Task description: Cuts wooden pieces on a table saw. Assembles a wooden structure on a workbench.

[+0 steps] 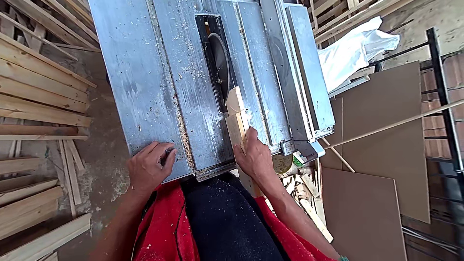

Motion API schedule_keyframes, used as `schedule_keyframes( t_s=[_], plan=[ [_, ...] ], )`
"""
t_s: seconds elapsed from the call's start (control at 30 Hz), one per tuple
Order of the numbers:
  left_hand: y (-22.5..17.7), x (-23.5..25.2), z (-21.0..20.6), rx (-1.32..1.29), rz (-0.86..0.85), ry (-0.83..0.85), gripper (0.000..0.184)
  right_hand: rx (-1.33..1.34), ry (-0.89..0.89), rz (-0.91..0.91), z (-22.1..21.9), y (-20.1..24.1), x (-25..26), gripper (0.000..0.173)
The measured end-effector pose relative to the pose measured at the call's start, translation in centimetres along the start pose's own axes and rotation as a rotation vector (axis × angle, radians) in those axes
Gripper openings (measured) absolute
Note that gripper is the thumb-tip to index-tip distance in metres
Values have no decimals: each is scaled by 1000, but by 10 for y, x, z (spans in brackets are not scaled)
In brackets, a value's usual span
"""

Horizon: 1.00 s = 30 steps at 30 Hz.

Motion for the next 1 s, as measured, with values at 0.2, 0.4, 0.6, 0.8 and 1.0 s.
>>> schedule_keyframes(
  t_s=[0.2,0.4,0.6,0.8,1.0],
  plan=[
    [1,0,0,-6,-5,-2,35,-13,-12,6,0,2,6,63],
    [1,1,0,-20,7,-1,34,-18,-29,11,0,5,11,64],
    [2,2,1,-37,10,-2,34,-23,-42,26,1,8,20,65],
    [6,0,2,-45,24,-14,34,-45,-50,44,3,15,35,63],
    [8,0,2,-92,43,-41,32,-55,-69,43,3,13,28,63]
  ],
)
Point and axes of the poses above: each hand's wrist, its own x-axis towards the middle knuckle, its own z-axis out of the back of the hand, y = z × x, the point moved 4 cm from there along x, towards the middle knuckle, and after that the axes turned 12 degrees about -y, right-handed, at the moved point
